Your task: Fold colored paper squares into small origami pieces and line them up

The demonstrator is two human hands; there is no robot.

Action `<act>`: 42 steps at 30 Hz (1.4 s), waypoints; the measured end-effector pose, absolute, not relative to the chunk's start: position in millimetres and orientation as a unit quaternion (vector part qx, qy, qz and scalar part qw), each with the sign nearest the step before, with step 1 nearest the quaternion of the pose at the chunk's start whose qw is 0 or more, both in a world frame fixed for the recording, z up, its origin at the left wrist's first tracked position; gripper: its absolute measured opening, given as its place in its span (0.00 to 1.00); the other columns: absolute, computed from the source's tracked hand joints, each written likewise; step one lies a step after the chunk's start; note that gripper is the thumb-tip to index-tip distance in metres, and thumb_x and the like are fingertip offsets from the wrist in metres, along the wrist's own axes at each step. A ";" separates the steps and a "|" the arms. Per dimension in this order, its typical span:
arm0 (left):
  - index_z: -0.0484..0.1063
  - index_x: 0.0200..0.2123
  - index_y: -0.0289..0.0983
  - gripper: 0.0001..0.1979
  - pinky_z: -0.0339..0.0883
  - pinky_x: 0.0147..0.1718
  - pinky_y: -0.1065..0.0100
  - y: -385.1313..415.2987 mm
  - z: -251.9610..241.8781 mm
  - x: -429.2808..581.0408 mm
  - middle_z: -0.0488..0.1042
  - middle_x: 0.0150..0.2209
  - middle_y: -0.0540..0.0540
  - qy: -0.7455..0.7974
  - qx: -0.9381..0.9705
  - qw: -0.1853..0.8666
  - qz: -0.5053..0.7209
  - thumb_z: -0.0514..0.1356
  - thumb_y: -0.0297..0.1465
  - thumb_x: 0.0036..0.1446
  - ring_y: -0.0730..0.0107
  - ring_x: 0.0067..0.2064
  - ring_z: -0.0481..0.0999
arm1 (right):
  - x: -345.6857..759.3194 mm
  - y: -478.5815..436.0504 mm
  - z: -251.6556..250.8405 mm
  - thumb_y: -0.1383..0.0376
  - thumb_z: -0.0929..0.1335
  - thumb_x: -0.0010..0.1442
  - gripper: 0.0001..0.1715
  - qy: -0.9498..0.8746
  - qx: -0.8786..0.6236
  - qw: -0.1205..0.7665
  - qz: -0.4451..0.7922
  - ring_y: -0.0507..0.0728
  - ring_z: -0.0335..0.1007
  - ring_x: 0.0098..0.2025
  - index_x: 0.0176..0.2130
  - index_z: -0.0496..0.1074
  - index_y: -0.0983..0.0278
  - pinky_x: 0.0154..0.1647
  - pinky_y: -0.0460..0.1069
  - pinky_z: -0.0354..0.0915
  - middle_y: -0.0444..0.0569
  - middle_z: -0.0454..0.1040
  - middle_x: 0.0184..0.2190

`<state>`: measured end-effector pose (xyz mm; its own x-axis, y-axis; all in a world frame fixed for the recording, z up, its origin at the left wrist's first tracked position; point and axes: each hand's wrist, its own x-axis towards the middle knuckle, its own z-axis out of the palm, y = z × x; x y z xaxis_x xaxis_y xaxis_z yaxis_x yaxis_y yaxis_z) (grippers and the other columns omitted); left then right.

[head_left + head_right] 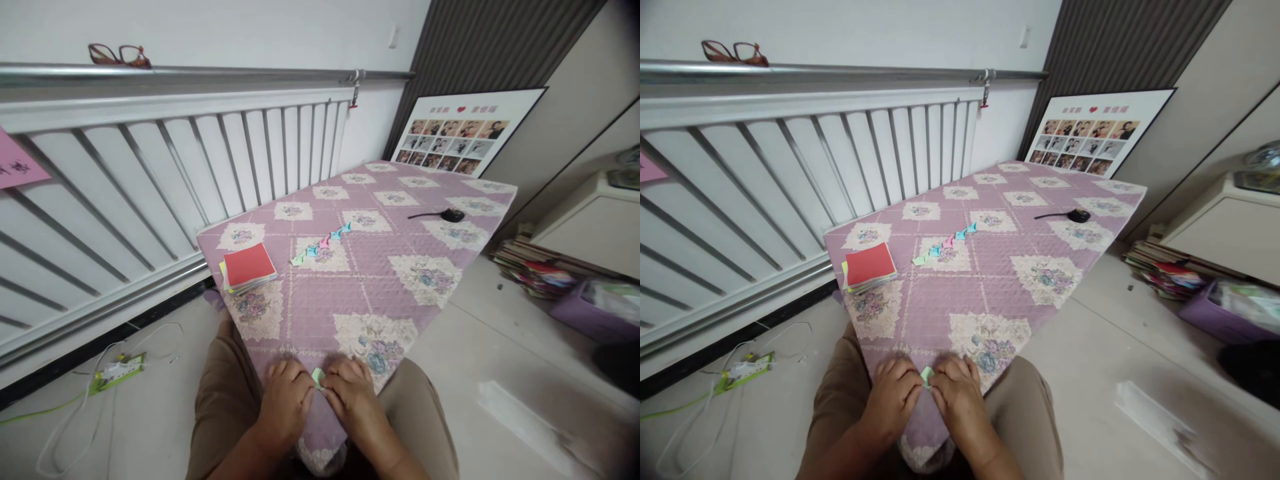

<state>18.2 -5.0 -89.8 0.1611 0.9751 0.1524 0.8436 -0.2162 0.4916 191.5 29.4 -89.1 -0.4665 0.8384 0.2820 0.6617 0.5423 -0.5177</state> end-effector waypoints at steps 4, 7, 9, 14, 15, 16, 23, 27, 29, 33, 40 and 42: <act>0.72 0.31 0.40 0.06 0.54 0.42 0.59 -2.6 -85.7 19.7 0.71 0.36 0.49 0.630 0.726 0.170 0.215 0.57 0.26 0.58 0.63 0.40 0.66 | 191.3 30.4 -87.2 0.68 0.69 0.57 0.05 -0.830 -0.472 0.248 0.164 0.57 0.66 0.43 0.30 0.71 0.58 0.55 0.59 0.48 0.42 0.72 0.33; 0.72 0.29 0.40 0.07 0.53 0.41 0.60 -0.3 -82.5 20.7 0.71 0.34 0.49 0.645 0.711 0.184 0.212 0.56 0.25 0.57 0.63 0.40 0.66 | 189.3 30.7 -86.7 0.68 0.69 0.57 0.06 -0.813 -0.505 0.240 0.163 0.58 0.66 0.42 0.29 0.70 0.59 0.53 0.59 0.50 0.43 0.72 0.32; 0.71 0.29 0.40 0.07 0.52 0.41 0.59 1.0 -80.5 21.6 0.71 0.34 0.49 0.650 0.706 0.190 0.207 0.56 0.26 0.57 0.63 0.40 0.67 | 187.5 30.9 -86.6 0.68 0.70 0.56 0.06 -0.800 -0.523 0.245 0.162 0.59 0.65 0.41 0.28 0.70 0.59 0.51 0.58 0.51 0.43 0.71 0.32; 0.71 0.29 0.39 0.08 0.52 0.40 0.59 5.2 -75.4 24.4 0.71 0.34 0.48 0.668 0.701 0.181 0.172 0.55 0.29 0.59 0.62 0.39 0.68 | 184.6 31.8 -85.7 0.65 0.70 0.56 0.09 -0.785 -0.549 0.248 0.149 0.59 0.63 0.39 0.26 0.68 0.60 0.45 0.55 0.54 0.45 0.69 0.29; 0.71 0.29 0.39 0.08 0.52 0.40 0.59 6.2 -74.6 25.0 0.71 0.34 0.48 0.673 0.700 0.176 0.161 0.55 0.29 0.60 0.62 0.39 0.68 | 184.3 32.0 -85.5 0.64 0.70 0.56 0.09 -0.783 -0.551 0.247 0.147 0.59 0.62 0.38 0.26 0.68 0.60 0.44 0.55 0.54 0.45 0.69 0.29; 0.70 0.29 0.39 0.08 0.52 0.40 0.59 7.4 -73.9 25.5 0.71 0.34 0.48 0.678 0.699 0.171 0.150 0.55 0.30 0.60 0.61 0.40 0.68 | 184.1 32.1 -85.4 0.64 0.70 0.57 0.09 -0.782 -0.553 0.247 0.146 0.59 0.62 0.38 0.26 0.68 0.60 0.43 0.54 0.54 0.45 0.68 0.29; 0.70 0.29 0.39 0.05 0.52 0.38 0.61 16.7 -67.9 23.4 0.72 0.33 0.49 0.689 0.692 0.187 0.106 0.57 0.31 0.58 0.62 0.39 0.69 | 180.1 32.1 -82.9 0.62 0.71 0.56 0.11 -0.767 -0.580 0.244 0.124 0.59 0.62 0.38 0.24 0.68 0.60 0.42 0.54 0.54 0.46 0.68 0.28; 0.69 0.29 0.38 0.05 0.52 0.35 0.63 24.3 -63.4 18.9 0.72 0.32 0.49 0.688 0.684 0.223 0.098 0.59 0.32 0.57 0.63 0.37 0.69 | 178.2 32.7 -81.9 0.62 0.71 0.55 0.11 -0.763 -0.589 0.235 0.124 0.59 0.62 0.37 0.24 0.68 0.60 0.42 0.54 0.54 0.45 0.68 0.28; 0.69 0.30 0.38 0.05 0.52 0.35 0.64 27.9 -62.6 17.1 0.72 0.32 0.49 0.684 0.686 0.234 0.085 0.59 0.32 0.57 0.63 0.37 0.70 | 177.7 33.2 -82.7 0.61 0.71 0.54 0.11 -0.762 -0.592 0.230 0.123 0.60 0.62 0.37 0.24 0.68 0.60 0.42 0.55 0.54 0.45 0.68 0.28; 0.69 0.31 0.38 0.04 0.53 0.35 0.63 32.9 -62.9 16.0 0.73 0.34 0.47 0.676 0.698 0.228 0.059 0.58 0.32 0.57 0.60 0.38 0.71 | 176.6 33.9 -85.7 0.60 0.72 0.53 0.11 -0.763 -0.599 0.220 0.104 0.61 0.62 0.38 0.25 0.68 0.59 0.43 0.56 0.53 0.46 0.69 0.29; 0.70 0.34 0.39 0.03 0.54 0.38 0.63 31.4 -61.1 16.0 0.74 0.36 0.48 0.671 0.699 0.235 0.080 0.58 0.31 0.56 0.61 0.40 0.71 | 180.0 33.4 -88.1 0.60 0.71 0.54 0.06 -0.767 -0.582 0.252 0.097 0.60 0.63 0.40 0.30 0.70 0.58 0.44 0.56 0.53 0.46 0.71 0.31; 0.71 0.34 0.40 0.03 0.53 0.40 0.62 28.5 -60.2 16.0 0.74 0.36 0.50 0.671 0.695 0.240 0.097 0.58 0.30 0.55 0.63 0.41 0.71 | 182.8 32.7 -87.7 0.60 0.70 0.55 0.04 -0.779 -0.567 0.248 0.106 0.60 0.64 0.42 0.32 0.71 0.57 0.47 0.57 0.52 0.45 0.71 0.34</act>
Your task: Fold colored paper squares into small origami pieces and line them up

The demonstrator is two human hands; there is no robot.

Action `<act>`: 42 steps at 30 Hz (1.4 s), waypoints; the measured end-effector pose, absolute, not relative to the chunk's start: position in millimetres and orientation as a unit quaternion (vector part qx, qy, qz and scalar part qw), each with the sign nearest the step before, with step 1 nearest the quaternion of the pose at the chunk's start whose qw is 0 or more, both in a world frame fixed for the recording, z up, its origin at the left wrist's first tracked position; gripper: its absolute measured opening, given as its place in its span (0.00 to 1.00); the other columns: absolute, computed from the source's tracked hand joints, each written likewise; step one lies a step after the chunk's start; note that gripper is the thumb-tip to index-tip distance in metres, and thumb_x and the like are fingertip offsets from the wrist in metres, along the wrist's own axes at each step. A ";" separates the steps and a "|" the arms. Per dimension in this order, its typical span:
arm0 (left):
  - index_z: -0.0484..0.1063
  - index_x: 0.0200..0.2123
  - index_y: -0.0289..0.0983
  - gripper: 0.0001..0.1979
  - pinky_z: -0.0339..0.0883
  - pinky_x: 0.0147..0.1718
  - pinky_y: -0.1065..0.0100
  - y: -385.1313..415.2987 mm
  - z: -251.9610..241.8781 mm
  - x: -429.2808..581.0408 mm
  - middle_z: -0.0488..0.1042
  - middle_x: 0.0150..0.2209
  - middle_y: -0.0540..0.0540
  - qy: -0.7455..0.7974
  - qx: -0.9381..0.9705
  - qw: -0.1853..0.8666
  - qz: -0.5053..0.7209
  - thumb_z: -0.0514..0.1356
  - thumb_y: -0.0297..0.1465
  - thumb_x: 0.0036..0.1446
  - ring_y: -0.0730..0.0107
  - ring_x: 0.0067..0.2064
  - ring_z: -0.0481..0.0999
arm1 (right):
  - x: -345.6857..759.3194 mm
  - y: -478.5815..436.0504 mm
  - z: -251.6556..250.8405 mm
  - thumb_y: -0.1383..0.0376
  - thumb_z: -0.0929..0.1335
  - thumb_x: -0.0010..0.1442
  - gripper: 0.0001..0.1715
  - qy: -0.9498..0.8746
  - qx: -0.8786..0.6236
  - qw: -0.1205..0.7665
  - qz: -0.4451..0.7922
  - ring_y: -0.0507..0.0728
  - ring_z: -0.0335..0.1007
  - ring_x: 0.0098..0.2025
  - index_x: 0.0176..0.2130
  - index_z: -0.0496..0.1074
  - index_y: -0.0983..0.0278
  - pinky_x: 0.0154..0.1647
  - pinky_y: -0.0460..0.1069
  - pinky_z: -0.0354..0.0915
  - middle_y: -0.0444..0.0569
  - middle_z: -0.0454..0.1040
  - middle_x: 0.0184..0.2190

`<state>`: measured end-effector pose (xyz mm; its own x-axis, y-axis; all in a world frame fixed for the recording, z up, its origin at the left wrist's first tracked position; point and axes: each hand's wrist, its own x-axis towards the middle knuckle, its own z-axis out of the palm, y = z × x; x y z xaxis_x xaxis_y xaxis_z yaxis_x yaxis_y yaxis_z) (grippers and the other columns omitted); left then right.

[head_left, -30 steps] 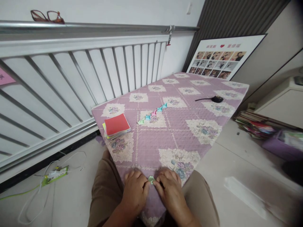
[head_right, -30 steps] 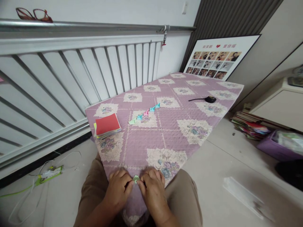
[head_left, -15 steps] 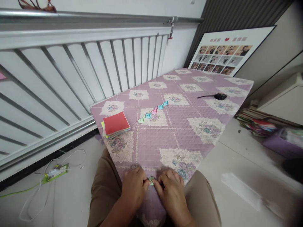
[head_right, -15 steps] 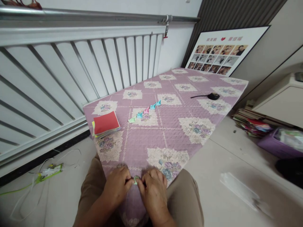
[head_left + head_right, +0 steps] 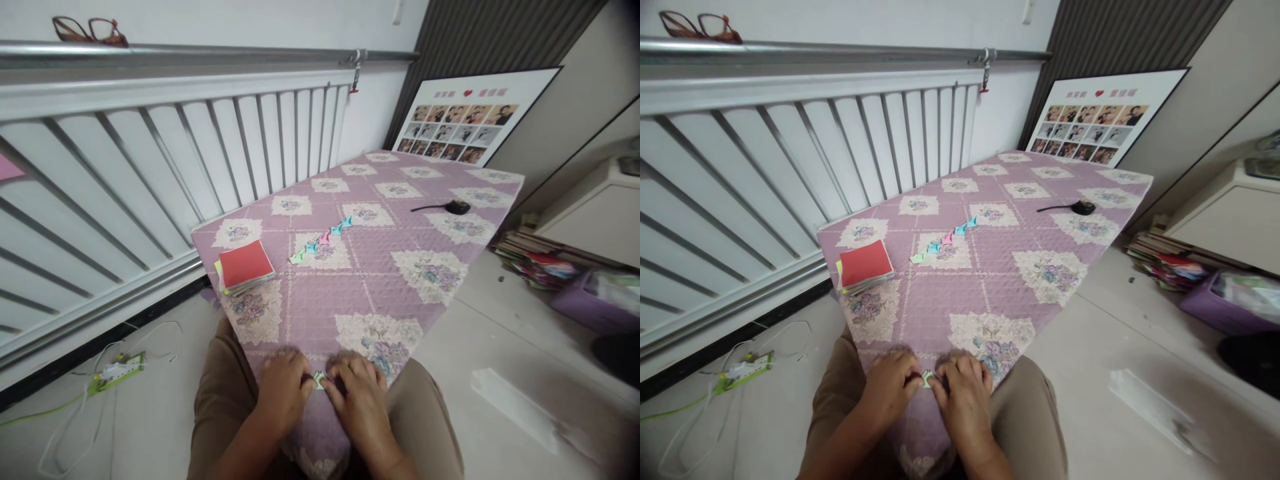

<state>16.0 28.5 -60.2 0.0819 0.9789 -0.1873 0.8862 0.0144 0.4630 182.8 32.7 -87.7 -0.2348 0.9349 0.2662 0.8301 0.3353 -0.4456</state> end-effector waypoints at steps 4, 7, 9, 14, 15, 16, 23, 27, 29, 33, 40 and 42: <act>0.72 0.34 0.41 0.05 0.52 0.41 0.63 20.8 -60.3 17.5 0.73 0.36 0.51 0.665 0.691 0.249 0.131 0.57 0.27 0.55 0.65 0.41 0.70 | 187.3 31.2 -86.9 0.62 0.70 0.55 0.04 -0.794 -0.546 0.234 0.131 0.61 0.64 0.46 0.33 0.71 0.56 0.52 0.60 0.49 0.44 0.73 0.38; 0.71 0.32 0.41 0.06 0.51 0.42 0.62 14.3 -63.3 20.1 0.73 0.35 0.51 0.661 0.691 0.245 0.162 0.57 0.24 0.54 0.65 0.42 0.69 | 189.4 30.2 -88.2 0.63 0.70 0.54 0.05 -0.800 -0.532 0.235 0.148 0.61 0.64 0.48 0.33 0.70 0.56 0.55 0.62 0.46 0.45 0.73 0.40; 0.71 0.31 0.41 0.07 0.50 0.42 0.62 9.9 -66.3 21.8 0.72 0.35 0.52 0.657 0.693 0.236 0.179 0.57 0.23 0.54 0.66 0.42 0.69 | 191.0 29.5 -90.1 0.63 0.70 0.53 0.05 -0.802 -0.525 0.240 0.154 0.61 0.64 0.50 0.33 0.70 0.56 0.56 0.63 0.45 0.45 0.73 0.42; 0.71 0.30 0.41 0.08 0.51 0.42 0.62 0.0 -74.3 23.1 0.72 0.35 0.51 0.638 0.710 0.211 0.210 0.56 0.23 0.55 0.66 0.41 0.68 | 196.7 28.4 -91.8 0.63 0.70 0.53 0.04 -0.805 -0.511 0.248 0.174 0.61 0.64 0.52 0.32 0.69 0.57 0.57 0.63 0.44 0.45 0.74 0.44; 0.72 0.30 0.41 0.08 0.52 0.42 0.62 -1.6 -75.9 22.9 0.72 0.35 0.50 0.635 0.713 0.205 0.217 0.56 0.23 0.55 0.66 0.41 0.68 | 197.8 28.4 -91.0 0.62 0.70 0.54 0.05 -0.804 -0.506 0.251 0.184 0.61 0.64 0.52 0.33 0.69 0.57 0.57 0.63 0.44 0.45 0.73 0.44; 0.72 0.31 0.41 0.08 0.52 0.43 0.62 -3.2 -77.6 22.5 0.72 0.35 0.50 0.632 0.715 0.199 0.222 0.56 0.23 0.55 0.65 0.41 0.68 | 198.6 28.5 -89.8 0.60 0.70 0.55 0.06 -0.803 -0.502 0.255 0.194 0.61 0.64 0.52 0.35 0.70 0.56 0.57 0.63 0.45 0.45 0.73 0.45; 0.72 0.32 0.40 0.08 0.53 0.45 0.60 -11.5 -82.9 18.9 0.73 0.38 0.49 0.605 0.731 0.195 0.248 0.56 0.23 0.54 0.64 0.43 0.68 | 197.5 26.6 -82.0 0.64 0.68 0.56 0.02 -0.806 -0.502 0.247 0.193 0.59 0.66 0.49 0.30 0.71 0.56 0.57 0.62 0.45 0.44 0.74 0.41; 0.71 0.33 0.39 0.06 0.54 0.44 0.61 -10.5 -78.0 18.1 0.74 0.35 0.49 0.619 0.710 0.213 0.258 0.57 0.23 0.54 0.65 0.40 0.70 | 198.3 25.0 -81.3 0.64 0.69 0.55 0.01 -0.814 -0.491 0.235 0.202 0.59 0.64 0.51 0.30 0.71 0.57 0.58 0.63 0.43 0.44 0.73 0.41; 0.72 0.34 0.39 0.06 0.54 0.43 0.61 -8.2 -73.7 19.1 0.74 0.35 0.49 0.620 0.714 0.217 0.241 0.57 0.24 0.56 0.65 0.40 0.70 | 199.1 24.8 -82.0 0.64 0.69 0.55 0.02 -0.819 -0.486 0.230 0.200 0.60 0.64 0.51 0.31 0.71 0.57 0.58 0.64 0.42 0.44 0.73 0.41; 0.74 0.34 0.41 0.07 0.53 0.44 0.61 -2.9 -65.4 21.9 0.73 0.37 0.49 0.614 0.737 0.211 0.187 0.56 0.27 0.58 0.65 0.43 0.70 | 198.5 24.6 -83.6 0.64 0.69 0.55 0.02 -0.828 -0.480 0.228 0.178 0.59 0.65 0.48 0.32 0.72 0.56 0.58 0.64 0.42 0.43 0.73 0.39; 0.75 0.34 0.41 0.08 0.53 0.43 0.62 1.0 -67.4 18.8 0.74 0.36 0.48 0.600 0.753 0.207 0.173 0.55 0.28 0.61 0.66 0.41 0.70 | 192.9 20.0 -80.2 0.65 0.67 0.60 0.04 -0.839 -0.453 0.243 0.178 0.56 0.68 0.42 0.37 0.72 0.55 0.53 0.58 0.51 0.43 0.74 0.34; 0.74 0.32 0.41 0.09 0.53 0.43 0.62 0.4 -69.1 17.3 0.74 0.35 0.49 0.597 0.750 0.214 0.187 0.55 0.27 0.60 0.67 0.41 0.70 | 191.7 19.2 -78.3 0.66 0.65 0.62 0.06 -0.839 -0.446 0.248 0.191 0.55 0.69 0.40 0.36 0.72 0.56 0.53 0.57 0.52 0.43 0.74 0.33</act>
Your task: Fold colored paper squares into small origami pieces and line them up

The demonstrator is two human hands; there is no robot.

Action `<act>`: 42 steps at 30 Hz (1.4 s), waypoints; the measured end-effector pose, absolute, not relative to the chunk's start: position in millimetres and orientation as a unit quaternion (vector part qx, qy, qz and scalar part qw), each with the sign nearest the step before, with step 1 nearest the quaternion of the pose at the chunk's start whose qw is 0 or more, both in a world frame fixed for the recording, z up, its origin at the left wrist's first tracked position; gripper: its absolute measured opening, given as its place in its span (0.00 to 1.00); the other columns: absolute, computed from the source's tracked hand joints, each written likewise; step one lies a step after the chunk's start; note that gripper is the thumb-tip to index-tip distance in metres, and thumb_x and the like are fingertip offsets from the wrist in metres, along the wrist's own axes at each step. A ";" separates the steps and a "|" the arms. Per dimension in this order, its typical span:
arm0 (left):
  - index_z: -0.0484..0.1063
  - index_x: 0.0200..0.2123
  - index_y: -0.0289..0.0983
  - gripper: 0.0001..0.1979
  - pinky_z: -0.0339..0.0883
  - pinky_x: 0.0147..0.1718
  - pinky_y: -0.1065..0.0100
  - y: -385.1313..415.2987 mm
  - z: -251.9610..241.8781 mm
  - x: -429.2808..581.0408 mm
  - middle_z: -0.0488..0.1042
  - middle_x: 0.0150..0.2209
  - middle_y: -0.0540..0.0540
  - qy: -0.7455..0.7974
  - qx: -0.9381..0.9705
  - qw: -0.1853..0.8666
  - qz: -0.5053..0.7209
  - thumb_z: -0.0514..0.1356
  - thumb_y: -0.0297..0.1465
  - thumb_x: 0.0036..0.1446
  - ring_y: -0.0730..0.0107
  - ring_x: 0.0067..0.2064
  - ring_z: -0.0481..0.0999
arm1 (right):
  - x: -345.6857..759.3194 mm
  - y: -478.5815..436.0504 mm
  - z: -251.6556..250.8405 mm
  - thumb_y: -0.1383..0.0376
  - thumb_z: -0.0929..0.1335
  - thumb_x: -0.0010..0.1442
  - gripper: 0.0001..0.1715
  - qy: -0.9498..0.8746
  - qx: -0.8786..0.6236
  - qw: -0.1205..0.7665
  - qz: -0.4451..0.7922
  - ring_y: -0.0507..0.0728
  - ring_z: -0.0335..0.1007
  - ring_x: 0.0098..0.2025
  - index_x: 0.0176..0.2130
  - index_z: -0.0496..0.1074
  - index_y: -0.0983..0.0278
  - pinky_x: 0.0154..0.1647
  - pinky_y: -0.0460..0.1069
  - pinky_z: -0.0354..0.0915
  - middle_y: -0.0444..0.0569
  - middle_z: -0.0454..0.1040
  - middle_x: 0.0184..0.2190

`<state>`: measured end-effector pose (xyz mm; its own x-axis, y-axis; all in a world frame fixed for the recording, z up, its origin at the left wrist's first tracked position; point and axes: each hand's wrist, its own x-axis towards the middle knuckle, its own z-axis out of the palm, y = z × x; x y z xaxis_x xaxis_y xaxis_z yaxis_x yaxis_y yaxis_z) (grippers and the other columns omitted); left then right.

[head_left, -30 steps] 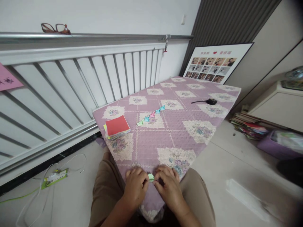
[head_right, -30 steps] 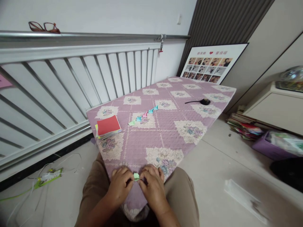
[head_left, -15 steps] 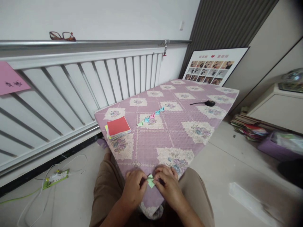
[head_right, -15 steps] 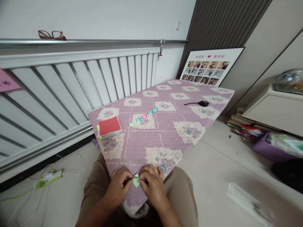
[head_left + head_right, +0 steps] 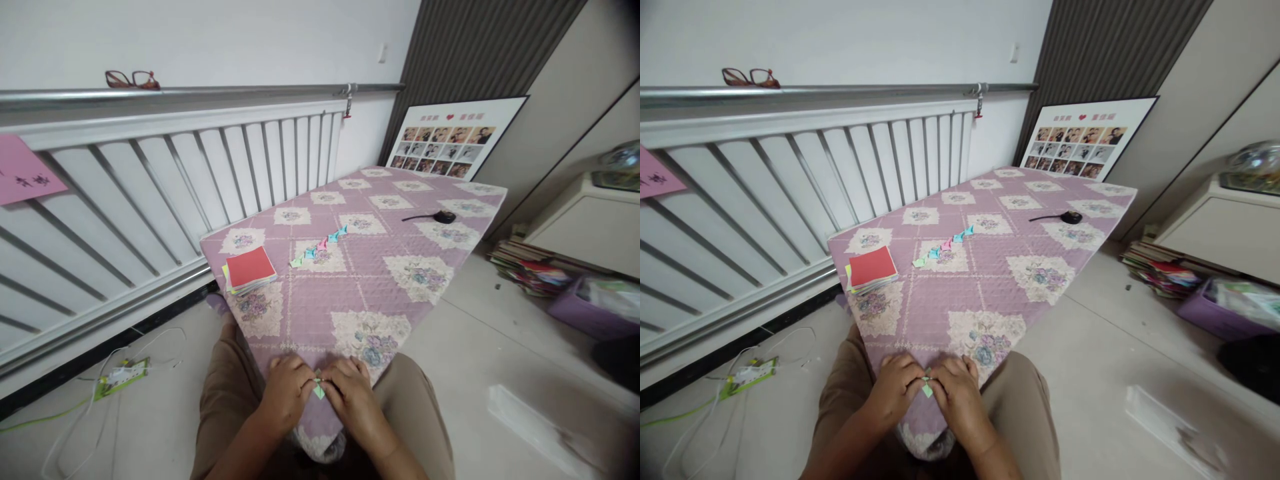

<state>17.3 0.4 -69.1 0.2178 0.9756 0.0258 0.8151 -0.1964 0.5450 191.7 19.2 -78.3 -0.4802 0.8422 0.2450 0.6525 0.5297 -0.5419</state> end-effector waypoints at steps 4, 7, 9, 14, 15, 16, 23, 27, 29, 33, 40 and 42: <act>0.74 0.29 0.39 0.09 0.54 0.43 0.62 -1.3 -70.7 15.1 0.73 0.32 0.50 0.588 0.733 0.248 0.237 0.55 0.26 0.59 0.68 0.39 0.70 | 191.5 20.8 -74.0 0.65 0.63 0.62 0.10 -0.808 -0.442 0.292 0.257 0.55 0.69 0.36 0.31 0.71 0.59 0.46 0.53 0.59 0.43 0.73 0.29; 0.74 0.28 0.38 0.10 0.57 0.41 0.64 -1.6 -71.4 13.7 0.73 0.31 0.49 0.582 0.703 0.285 0.294 0.55 0.27 0.58 0.68 0.37 0.71 | 192.4 22.3 -69.9 0.61 0.62 0.64 0.13 -0.753 -0.436 0.348 0.348 0.55 0.69 0.34 0.30 0.71 0.60 0.37 0.49 0.63 0.45 0.71 0.28; 0.74 0.29 0.38 0.10 0.59 0.39 0.66 -1.3 -71.8 12.8 0.72 0.31 0.49 0.573 0.675 0.316 0.340 0.54 0.28 0.58 0.68 0.36 0.71 | 192.5 22.3 -67.7 0.58 0.62 0.63 0.14 -0.714 -0.444 0.378 0.388 0.55 0.69 0.33 0.30 0.71 0.61 0.36 0.49 0.64 0.46 0.71 0.28; 0.74 0.29 0.37 0.10 0.62 0.36 0.69 0.6 -72.5 10.2 0.71 0.30 0.48 0.570 0.617 0.352 0.413 0.53 0.30 0.57 0.68 0.35 0.71 | 191.1 20.6 -68.1 0.54 0.64 0.61 0.15 -0.636 -0.475 0.407 0.452 0.55 0.67 0.30 0.30 0.70 0.61 0.33 0.48 0.64 0.45 0.70 0.26; 0.73 0.29 0.37 0.09 0.62 0.36 0.69 0.9 -73.1 9.8 0.71 0.30 0.48 0.575 0.614 0.348 0.415 0.53 0.30 0.57 0.69 0.34 0.71 | 191.0 20.5 -68.8 0.54 0.64 0.60 0.15 -0.624 -0.476 0.408 0.467 0.55 0.66 0.30 0.30 0.69 0.61 0.32 0.48 0.63 0.45 0.70 0.26; 0.72 0.28 0.36 0.09 0.62 0.35 0.69 1.2 -74.1 9.5 0.71 0.29 0.48 0.580 0.613 0.343 0.413 0.53 0.30 0.56 0.69 0.34 0.71 | 191.1 20.6 -69.5 0.53 0.65 0.60 0.15 -0.613 -0.476 0.410 0.479 0.55 0.66 0.30 0.30 0.69 0.62 0.32 0.47 0.63 0.45 0.70 0.26; 0.68 0.28 0.37 0.06 0.60 0.36 0.69 2.7 -84.4 9.7 0.71 0.29 0.50 0.632 0.589 0.332 0.380 0.52 0.27 0.53 0.68 0.34 0.70 | 195.2 24.7 -75.3 0.53 0.68 0.57 0.15 -0.539 -0.489 0.432 0.532 0.54 0.66 0.33 0.30 0.70 0.62 0.36 0.47 0.61 0.45 0.72 0.28; 0.68 0.28 0.37 0.07 0.61 0.35 0.69 4.8 -84.2 9.5 0.71 0.28 0.50 0.642 0.569 0.354 0.372 0.52 0.28 0.53 0.68 0.33 0.70 | 194.0 24.8 -78.5 0.52 0.69 0.55 0.15 -0.476 -0.484 0.440 0.588 0.54 0.66 0.32 0.29 0.69 0.62 0.35 0.46 0.61 0.44 0.72 0.27; 0.69 0.29 0.38 0.07 0.62 0.34 0.70 6.2 -83.1 9.7 0.72 0.28 0.50 0.646 0.564 0.361 0.367 0.51 0.28 0.54 0.68 0.33 0.71 | 193.3 25.2 -78.9 0.52 0.69 0.55 0.15 -0.455 -0.482 0.442 0.604 0.54 0.66 0.31 0.30 0.68 0.61 0.35 0.46 0.61 0.43 0.72 0.27; 0.70 0.31 0.38 0.07 0.62 0.37 0.68 8.4 -83.4 11.9 0.73 0.31 0.49 0.642 0.573 0.367 0.353 0.53 0.27 0.54 0.67 0.35 0.72 | 195.9 30.4 -77.3 0.53 0.68 0.55 0.15 -0.517 -0.508 0.424 0.543 0.54 0.65 0.30 0.28 0.69 0.62 0.32 0.46 0.61 0.43 0.70 0.25; 0.67 0.48 0.40 0.21 0.62 0.47 0.63 8.8 -89.1 14.5 0.69 0.45 0.45 0.604 0.663 0.292 0.332 0.53 0.21 0.50 0.64 0.46 0.68 | 202.7 38.8 -76.8 0.59 0.64 0.57 0.11 -0.664 -0.530 0.353 0.391 0.56 0.67 0.32 0.28 0.69 0.62 0.35 0.49 0.63 0.45 0.70 0.27; 0.68 0.47 0.40 0.20 0.62 0.48 0.63 9.1 -87.8 14.6 0.69 0.45 0.45 0.589 0.686 0.277 0.324 0.52 0.20 0.51 0.64 0.47 0.68 | 202.0 39.3 -76.9 0.61 0.63 0.58 0.09 -0.692 -0.521 0.342 0.363 0.56 0.68 0.34 0.30 0.70 0.61 0.38 0.50 0.64 0.46 0.72 0.29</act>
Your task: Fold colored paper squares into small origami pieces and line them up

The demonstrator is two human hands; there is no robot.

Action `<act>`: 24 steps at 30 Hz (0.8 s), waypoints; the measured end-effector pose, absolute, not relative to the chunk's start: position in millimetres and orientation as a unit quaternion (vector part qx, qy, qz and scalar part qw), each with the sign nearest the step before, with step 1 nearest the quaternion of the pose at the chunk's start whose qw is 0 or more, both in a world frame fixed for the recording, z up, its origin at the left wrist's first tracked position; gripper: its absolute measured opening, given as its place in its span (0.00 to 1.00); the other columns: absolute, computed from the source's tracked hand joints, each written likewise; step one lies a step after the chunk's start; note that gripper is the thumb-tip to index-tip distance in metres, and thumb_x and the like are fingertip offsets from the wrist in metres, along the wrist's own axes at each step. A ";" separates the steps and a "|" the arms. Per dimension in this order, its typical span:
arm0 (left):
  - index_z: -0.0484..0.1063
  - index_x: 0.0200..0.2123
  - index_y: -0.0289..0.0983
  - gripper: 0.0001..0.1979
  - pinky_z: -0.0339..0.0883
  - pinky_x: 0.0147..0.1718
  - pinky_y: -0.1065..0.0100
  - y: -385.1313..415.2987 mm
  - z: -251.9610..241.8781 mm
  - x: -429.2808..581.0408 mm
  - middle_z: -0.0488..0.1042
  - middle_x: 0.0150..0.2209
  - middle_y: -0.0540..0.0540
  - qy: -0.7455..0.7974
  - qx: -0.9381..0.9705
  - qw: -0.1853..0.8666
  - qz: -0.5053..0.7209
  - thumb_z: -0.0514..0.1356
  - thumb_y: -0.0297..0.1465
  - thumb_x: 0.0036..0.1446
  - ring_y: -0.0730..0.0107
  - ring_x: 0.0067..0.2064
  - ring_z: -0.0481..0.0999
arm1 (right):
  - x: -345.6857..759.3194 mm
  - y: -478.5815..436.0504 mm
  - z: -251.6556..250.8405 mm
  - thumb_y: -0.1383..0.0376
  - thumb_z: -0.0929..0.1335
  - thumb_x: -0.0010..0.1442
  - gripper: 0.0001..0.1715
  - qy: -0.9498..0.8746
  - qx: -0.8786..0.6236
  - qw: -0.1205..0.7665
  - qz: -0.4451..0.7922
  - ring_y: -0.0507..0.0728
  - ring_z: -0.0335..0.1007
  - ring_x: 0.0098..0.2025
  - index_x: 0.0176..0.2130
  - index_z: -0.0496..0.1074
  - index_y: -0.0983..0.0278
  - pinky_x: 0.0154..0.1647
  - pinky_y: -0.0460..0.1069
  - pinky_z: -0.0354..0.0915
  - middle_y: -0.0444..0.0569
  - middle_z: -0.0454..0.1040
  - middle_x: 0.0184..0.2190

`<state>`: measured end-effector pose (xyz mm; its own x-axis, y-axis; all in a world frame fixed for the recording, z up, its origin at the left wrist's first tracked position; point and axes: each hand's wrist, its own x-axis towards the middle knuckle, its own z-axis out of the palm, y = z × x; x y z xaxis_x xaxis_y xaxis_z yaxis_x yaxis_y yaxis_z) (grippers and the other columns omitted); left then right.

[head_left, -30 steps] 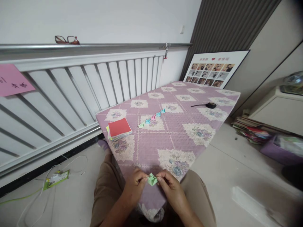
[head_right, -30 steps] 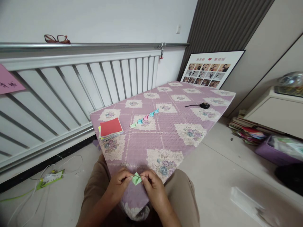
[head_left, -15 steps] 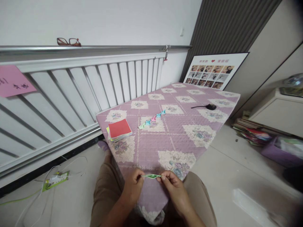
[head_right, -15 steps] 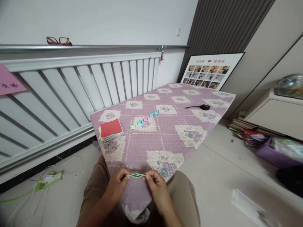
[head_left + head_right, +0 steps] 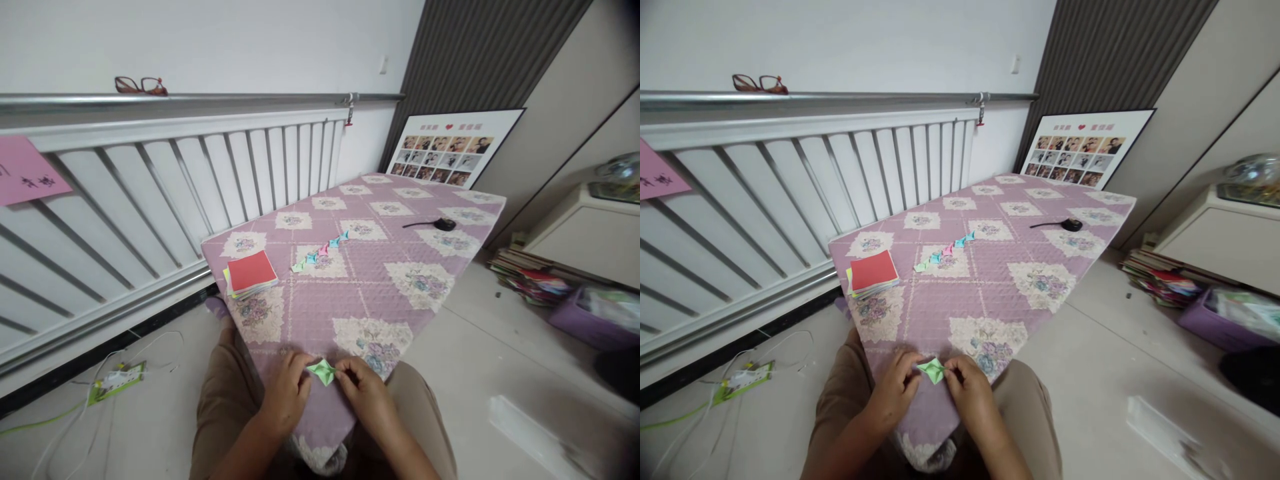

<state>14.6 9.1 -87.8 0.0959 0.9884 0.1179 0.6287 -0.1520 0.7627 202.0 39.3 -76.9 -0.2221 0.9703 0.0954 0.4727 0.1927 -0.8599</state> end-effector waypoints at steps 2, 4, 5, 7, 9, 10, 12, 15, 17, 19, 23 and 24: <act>0.69 0.45 0.40 0.18 0.62 0.48 0.63 9.7 -85.8 15.2 0.69 0.45 0.46 0.577 0.706 0.266 0.312 0.52 0.20 0.52 0.65 0.47 0.68 | 200.1 39.6 -75.4 0.64 0.63 0.58 0.07 -0.721 -0.507 0.341 0.327 0.57 0.69 0.38 0.34 0.70 0.61 0.42 0.51 0.64 0.48 0.73 0.33; 0.70 0.42 0.41 0.16 0.62 0.47 0.63 10.4 -84.3 16.3 0.70 0.44 0.46 0.573 0.722 0.251 0.296 0.51 0.21 0.54 0.65 0.45 0.69 | 197.1 39.7 -71.5 0.66 0.64 0.57 0.08 -0.751 -0.492 0.340 0.281 0.59 0.68 0.43 0.38 0.70 0.61 0.46 0.53 0.63 0.50 0.73 0.38; 0.71 0.41 0.41 0.14 0.63 0.47 0.63 10.7 -84.0 17.0 0.70 0.43 0.47 0.575 0.727 0.242 0.289 0.52 0.21 0.55 0.65 0.45 0.69 | 195.2 39.8 -68.6 0.67 0.64 0.57 0.07 -0.765 -0.486 0.336 0.256 0.59 0.67 0.45 0.38 0.70 0.61 0.48 0.55 0.63 0.51 0.72 0.40; 0.71 0.40 0.41 0.13 0.63 0.46 0.64 11.0 -83.8 18.5 0.71 0.42 0.47 0.581 0.731 0.223 0.280 0.52 0.22 0.56 0.65 0.44 0.69 | 190.3 39.8 -61.5 0.69 0.64 0.56 0.06 -0.789 -0.482 0.318 0.213 0.60 0.65 0.49 0.35 0.71 0.62 0.51 0.56 0.61 0.53 0.71 0.42; 0.71 0.39 0.40 0.11 0.63 0.45 0.64 11.1 -84.0 19.7 0.71 0.42 0.47 0.589 0.731 0.208 0.274 0.53 0.22 0.56 0.65 0.44 0.70 | 184.4 40.0 -53.7 0.72 0.65 0.54 0.07 -0.809 -0.485 0.278 0.185 0.61 0.63 0.51 0.32 0.72 0.62 0.52 0.55 0.61 0.54 0.71 0.42; 0.71 0.38 0.40 0.11 0.63 0.45 0.64 11.2 -84.0 20.2 0.72 0.41 0.48 0.594 0.730 0.202 0.271 0.53 0.22 0.56 0.65 0.44 0.70 | 181.3 40.2 -50.1 0.72 0.65 0.54 0.07 -0.815 -0.492 0.251 0.174 0.62 0.63 0.52 0.31 0.72 0.62 0.51 0.55 0.61 0.54 0.71 0.43; 0.71 0.38 0.41 0.11 0.62 0.44 0.64 11.3 -83.9 20.9 0.72 0.41 0.48 0.601 0.730 0.196 0.261 0.53 0.22 0.56 0.65 0.43 0.70 | 175.3 41.0 -44.0 0.72 0.65 0.55 0.08 -0.821 -0.513 0.195 0.157 0.63 0.62 0.53 0.31 0.74 0.62 0.51 0.55 0.62 0.55 0.71 0.45; 0.70 0.40 0.41 0.12 0.62 0.43 0.63 10.9 -84.4 22.0 0.72 0.40 0.48 0.616 0.725 0.188 0.241 0.53 0.23 0.56 0.64 0.43 0.70 | 167.6 42.8 -38.8 0.70 0.64 0.58 0.11 -0.821 -0.542 0.119 0.135 0.64 0.59 0.57 0.33 0.76 0.62 0.51 0.56 0.62 0.56 0.71 0.49; 0.70 0.42 0.42 0.13 0.61 0.43 0.63 10.3 -86.0 22.8 0.73 0.40 0.48 0.624 0.723 0.183 0.233 0.53 0.23 0.56 0.63 0.43 0.70 | 163.3 44.4 -37.4 0.70 0.63 0.59 0.14 -0.824 -0.546 0.073 0.130 0.66 0.57 0.59 0.37 0.77 0.62 0.52 0.58 0.61 0.56 0.69 0.53; 0.69 0.44 0.42 0.15 0.61 0.44 0.62 9.8 -88.4 23.3 0.73 0.41 0.48 0.626 0.722 0.183 0.230 0.52 0.23 0.56 0.62 0.44 0.70 | 159.7 46.3 -36.6 0.70 0.62 0.59 0.16 -0.825 -0.548 0.037 0.129 0.67 0.55 0.61 0.41 0.77 0.62 0.53 0.59 0.60 0.56 0.68 0.55; 0.68 0.46 0.42 0.16 0.60 0.45 0.61 10.4 -91.5 23.3 0.72 0.43 0.47 0.628 0.720 0.189 0.227 0.53 0.23 0.55 0.61 0.45 0.69 | 154.5 49.6 -35.6 0.73 0.60 0.60 0.19 -0.825 -0.551 0.006 0.126 0.67 0.55 0.61 0.41 0.77 0.62 0.51 0.60 0.60 0.58 0.70 0.54; 0.68 0.46 0.42 0.16 0.60 0.45 0.61 10.8 -91.3 23.3 0.72 0.43 0.47 0.628 0.720 0.191 0.224 0.53 0.23 0.55 0.61 0.45 0.69 | 153.8 50.1 -35.8 0.73 0.60 0.60 0.19 -0.825 -0.551 0.006 0.125 0.67 0.56 0.61 0.41 0.77 0.62 0.50 0.60 0.60 0.57 0.71 0.53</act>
